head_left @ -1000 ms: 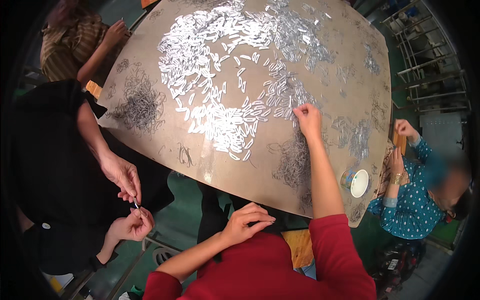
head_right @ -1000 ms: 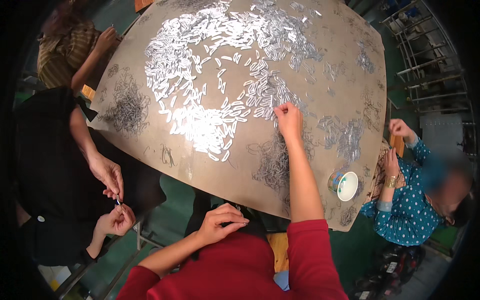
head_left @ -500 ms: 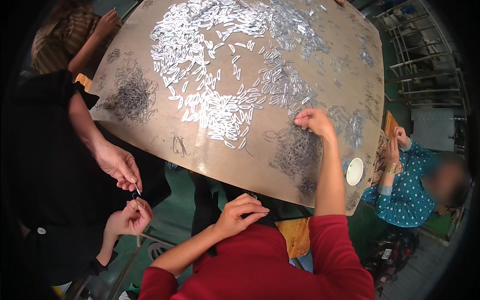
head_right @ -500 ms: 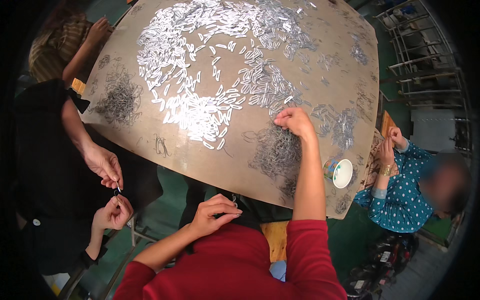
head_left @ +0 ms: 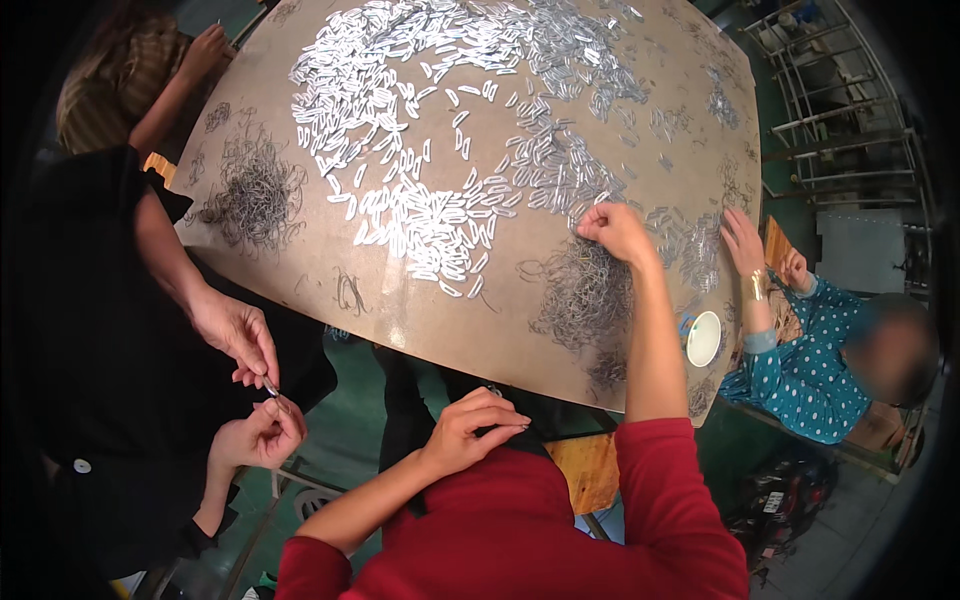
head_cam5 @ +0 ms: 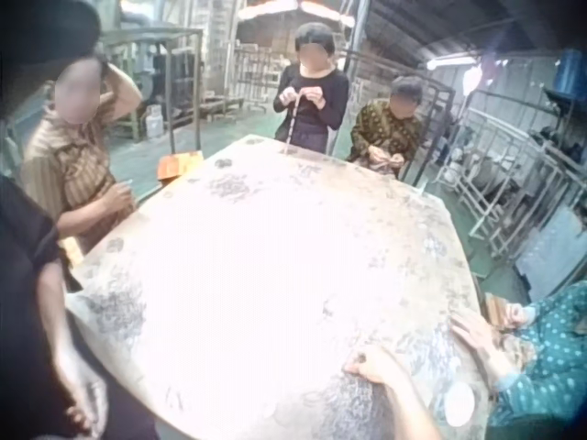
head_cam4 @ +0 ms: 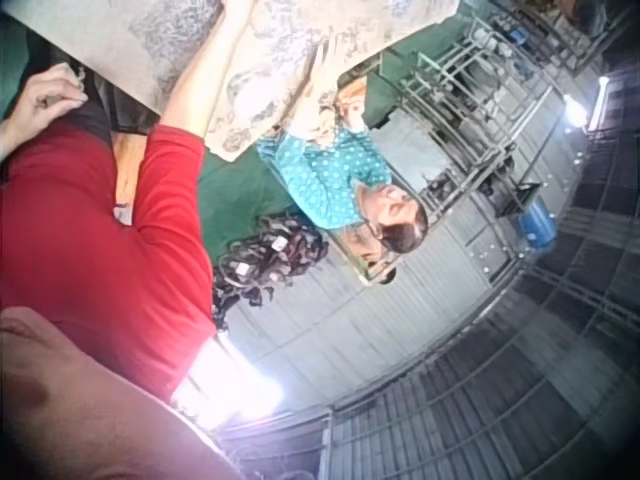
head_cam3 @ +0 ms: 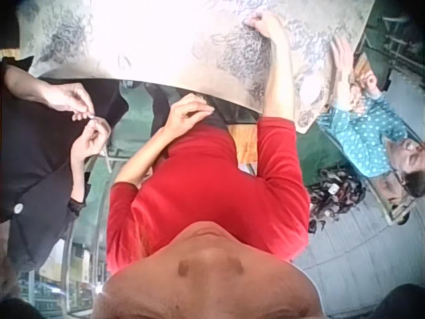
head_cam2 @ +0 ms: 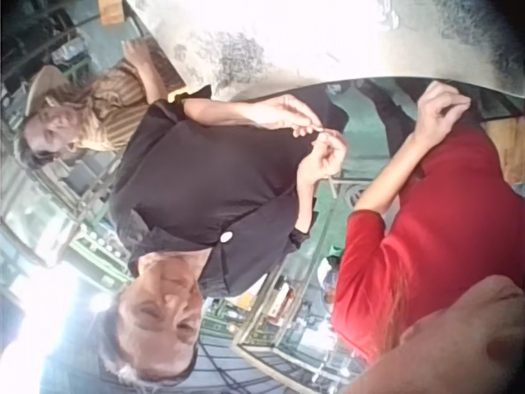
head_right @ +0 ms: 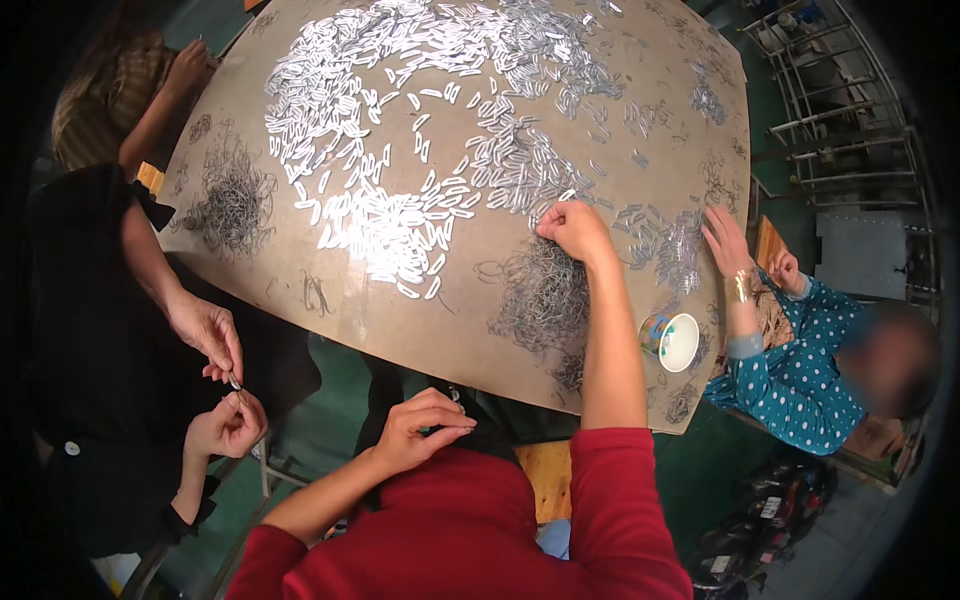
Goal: The person picks up individual small metal links and wire segments from a table and threads the wire through the links to form a chain.
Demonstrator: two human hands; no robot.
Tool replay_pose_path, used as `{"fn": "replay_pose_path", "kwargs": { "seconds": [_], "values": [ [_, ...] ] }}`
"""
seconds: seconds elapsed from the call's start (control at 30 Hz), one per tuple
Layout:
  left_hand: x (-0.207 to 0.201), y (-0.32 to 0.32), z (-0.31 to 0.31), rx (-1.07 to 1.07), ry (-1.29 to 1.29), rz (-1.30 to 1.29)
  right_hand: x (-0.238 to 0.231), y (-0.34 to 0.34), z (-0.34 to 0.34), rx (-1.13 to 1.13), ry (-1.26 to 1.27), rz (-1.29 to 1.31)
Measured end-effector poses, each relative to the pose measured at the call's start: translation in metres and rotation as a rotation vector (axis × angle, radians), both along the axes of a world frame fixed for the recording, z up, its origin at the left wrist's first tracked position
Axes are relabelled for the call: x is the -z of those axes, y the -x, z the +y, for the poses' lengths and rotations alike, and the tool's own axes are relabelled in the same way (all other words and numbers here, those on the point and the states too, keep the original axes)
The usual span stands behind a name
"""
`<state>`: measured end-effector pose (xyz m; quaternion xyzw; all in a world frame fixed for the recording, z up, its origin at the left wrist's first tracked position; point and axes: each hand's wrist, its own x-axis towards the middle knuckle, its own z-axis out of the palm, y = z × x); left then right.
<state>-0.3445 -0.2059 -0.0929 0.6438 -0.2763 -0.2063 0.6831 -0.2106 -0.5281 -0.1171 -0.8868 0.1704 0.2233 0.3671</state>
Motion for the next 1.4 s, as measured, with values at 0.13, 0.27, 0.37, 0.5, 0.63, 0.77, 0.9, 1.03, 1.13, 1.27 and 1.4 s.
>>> {"fn": "replay_pose_path", "kwargs": {
  "seconds": [0.13, 0.27, 0.37, 0.5, 0.63, 0.77, 0.9, 1.03, 1.13, 1.27, 1.4],
  "values": [
    [0.003, 0.000, -0.003, 0.015, 0.001, -0.004, 0.009, -0.002, 0.026, 0.097, 0.292, -0.185],
    [0.000, -0.001, -0.003, 0.023, -0.008, 0.004, 0.010, -0.005, 0.032, 0.085, 0.384, -0.286],
    [0.001, -0.001, -0.001, 0.012, -0.009, 0.013, 0.009, 0.005, 0.010, 0.006, 0.176, -0.251],
    [-0.001, -0.002, -0.001, -0.001, -0.010, 0.021, -0.016, 0.013, -0.004, -0.019, -0.246, 0.049],
    [-0.002, -0.001, -0.001, 0.025, -0.018, 0.033, 0.016, -0.011, -0.031, 0.416, 0.181, -0.307],
    [-0.002, -0.002, 0.000, 0.020, -0.034, 0.029, 0.021, -0.046, -0.026, 0.376, 0.484, -0.097],
    [-0.005, -0.004, -0.002, 0.013, -0.047, 0.027, 0.031, -0.055, -0.036, 0.362, 0.445, -0.082],
    [-0.005, -0.003, -0.005, 0.003, -0.024, 0.021, 0.037, -0.044, -0.059, 0.356, 0.280, -0.143],
    [0.000, -0.002, -0.003, -0.017, -0.014, 0.021, 0.016, -0.020, -0.049, 0.277, 0.060, -0.158],
    [-0.001, -0.004, -0.002, -0.022, -0.010, 0.023, -0.032, 0.009, -0.025, 0.062, -0.212, 0.134],
    [-0.005, -0.007, -0.002, 0.036, -0.033, 0.038, 0.005, 0.003, -0.047, 0.327, -0.115, -0.147]
  ]
}}
